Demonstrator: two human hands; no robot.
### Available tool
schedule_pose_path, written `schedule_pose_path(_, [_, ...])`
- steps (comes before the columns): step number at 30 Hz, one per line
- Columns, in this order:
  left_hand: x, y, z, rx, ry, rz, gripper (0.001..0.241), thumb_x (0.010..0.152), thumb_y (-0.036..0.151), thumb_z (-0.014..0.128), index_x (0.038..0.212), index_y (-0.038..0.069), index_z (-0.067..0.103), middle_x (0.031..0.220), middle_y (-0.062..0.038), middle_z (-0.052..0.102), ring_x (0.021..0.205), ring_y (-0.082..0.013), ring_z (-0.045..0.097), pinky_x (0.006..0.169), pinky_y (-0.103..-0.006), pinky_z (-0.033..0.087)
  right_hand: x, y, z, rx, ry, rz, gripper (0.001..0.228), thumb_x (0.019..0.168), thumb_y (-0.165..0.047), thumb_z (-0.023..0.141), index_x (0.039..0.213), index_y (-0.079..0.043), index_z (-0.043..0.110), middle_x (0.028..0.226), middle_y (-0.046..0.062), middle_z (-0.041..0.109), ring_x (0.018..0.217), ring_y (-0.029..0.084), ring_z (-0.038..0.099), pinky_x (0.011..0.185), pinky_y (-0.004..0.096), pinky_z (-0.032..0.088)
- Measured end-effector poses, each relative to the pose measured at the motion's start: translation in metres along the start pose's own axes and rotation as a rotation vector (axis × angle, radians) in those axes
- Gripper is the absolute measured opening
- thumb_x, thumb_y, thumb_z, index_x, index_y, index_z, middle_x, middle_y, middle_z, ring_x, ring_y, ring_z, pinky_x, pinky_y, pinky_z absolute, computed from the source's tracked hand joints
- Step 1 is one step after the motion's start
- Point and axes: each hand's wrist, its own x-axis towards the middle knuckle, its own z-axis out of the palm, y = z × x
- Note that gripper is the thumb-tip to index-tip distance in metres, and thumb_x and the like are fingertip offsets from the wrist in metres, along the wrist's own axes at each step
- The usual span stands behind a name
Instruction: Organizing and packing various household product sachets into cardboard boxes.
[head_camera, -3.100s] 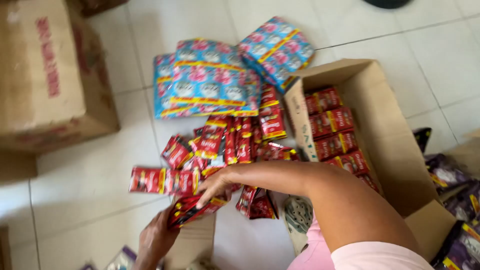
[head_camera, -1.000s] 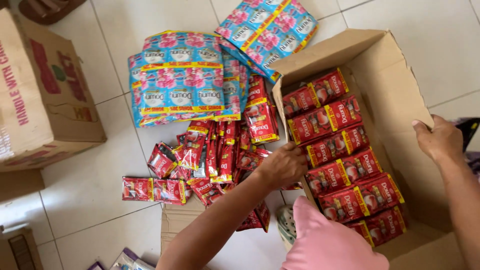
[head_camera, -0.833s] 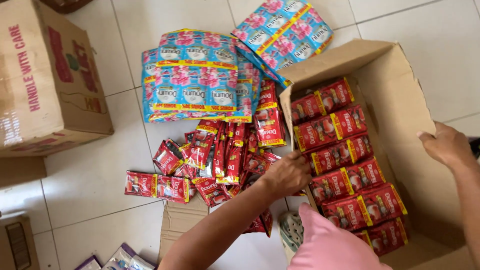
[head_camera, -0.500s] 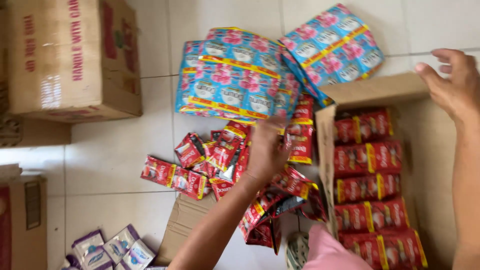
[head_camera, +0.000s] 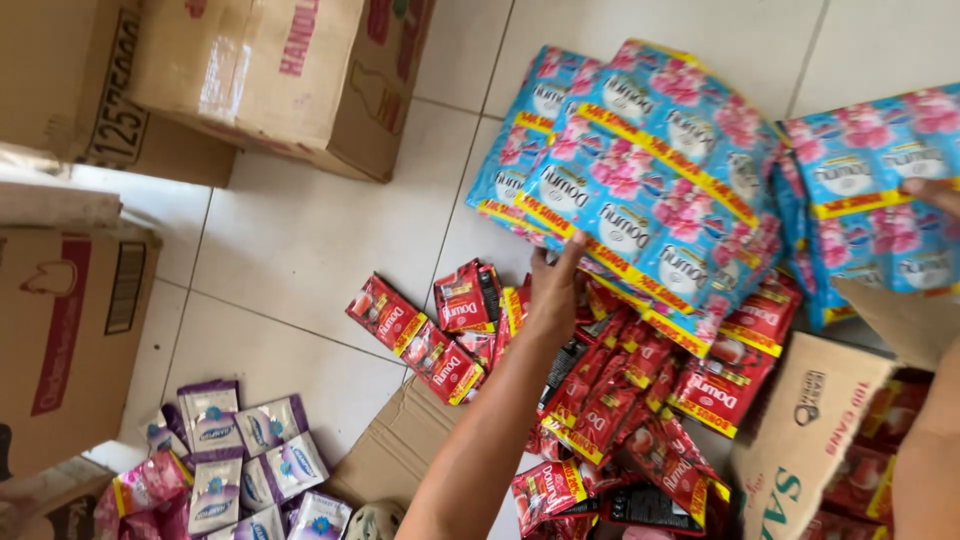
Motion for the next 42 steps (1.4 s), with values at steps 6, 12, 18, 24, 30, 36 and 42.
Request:
schedule_pose_path(6, [-0.007, 0.028, 0.038, -0.039, 0.140, 0.100, 0.119, 0.068, 0.033, 0.090, 0.152, 0.007, 0.010, 0.141, -0.016, 0.048, 0.131, -0.0300, 0.052, 0.114, -0.0447, 0.042, 0.014, -0.002, 0.036, 0.088, -0.086, -0.125, 0.071, 0.091, -0.046, 0.076, 0.135, 0.005, 0.053, 0.121, 0.027, 0.064, 0.102, 0.039, 0.067, 0.083, 0.053, 0.059])
schedule_pose_path(12, [-0.004, 0.029, 0.023, -0.172, 0.128, 0.189, 0.089, 0.076, 0.018, 0.083, 0.145, 0.002, 0.029, 0.130, -0.019, 0.057, 0.118, -0.0310, 0.059, 0.102, -0.0439, 0.050, 0.019, -0.016, 0.030, 0.153, -0.129, -0.274, 0.066, 0.093, -0.044, 0.076, 0.132, 0.005, 0.057, 0.120, 0.023, 0.069, 0.102, 0.036, 0.070, 0.085, 0.051, 0.060])
schedule_pose_path(18, [-0.034, 0.051, -0.043, -0.258, 0.218, 0.130, 0.072, 0.081, 0.013, 0.078, 0.137, 0.008, 0.034, 0.123, -0.014, 0.058, 0.109, -0.0266, 0.063, 0.088, -0.0423, 0.057, 0.017, -0.066, 0.044, -0.399, 0.126, -0.256, 0.112, 0.069, -0.072, 0.086, 0.148, 0.000, 0.054, 0.134, 0.033, 0.063, 0.116, 0.053, 0.061, 0.099, 0.061, 0.052])
schedule_pose_path(24, [-0.087, 0.053, -0.146, -0.437, 0.368, 0.236, 0.062, 0.087, 0.011, 0.072, 0.139, 0.011, 0.037, 0.127, -0.012, 0.059, 0.115, -0.0260, 0.064, 0.097, -0.0431, 0.058, -0.067, -0.227, 0.095, -0.428, -0.051, -0.164, 0.132, 0.057, -0.077, 0.081, 0.166, -0.024, 0.030, 0.149, 0.031, 0.045, 0.131, 0.057, 0.048, 0.103, 0.074, 0.039])
schedule_pose_path(30, [-0.123, 0.062, -0.222, -0.433, 0.373, 0.296, 0.055, 0.097, 0.011, 0.064, 0.145, 0.008, 0.036, 0.125, -0.011, 0.060, 0.110, -0.0248, 0.065, 0.091, -0.0422, 0.057, -0.124, -0.279, 0.136, -0.406, -0.112, -0.213, 0.113, 0.067, -0.072, 0.080, 0.161, -0.030, 0.032, 0.152, 0.027, 0.041, 0.134, 0.057, 0.043, 0.101, 0.078, 0.035])
schedule_pose_path(36, [-0.153, 0.108, -0.170, 0.102, 0.605, 0.488, 0.075, 0.090, 0.005, 0.067, 0.152, 0.012, 0.025, 0.143, -0.019, 0.042, 0.130, -0.0306, 0.045, 0.107, -0.0474, 0.041, -0.124, -0.240, 0.126, -0.301, -0.114, -0.340, 0.117, 0.070, -0.065, 0.081, 0.165, -0.028, 0.024, 0.151, 0.031, 0.038, 0.136, 0.054, 0.043, 0.109, 0.063, 0.040])
schedule_pose_path(42, [-0.180, 0.124, -0.055, 1.120, 0.182, 1.073, 0.069, 0.088, 0.015, 0.083, 0.145, 0.012, 0.046, 0.154, -0.021, 0.036, 0.152, -0.0394, 0.030, 0.126, -0.0547, 0.025, -0.204, -0.132, -0.006, -0.271, 0.196, -0.527, 0.089, 0.086, -0.055, 0.081, 0.157, -0.012, 0.047, 0.160, 0.030, 0.037, 0.148, 0.049, 0.032, 0.119, 0.058, 0.028])
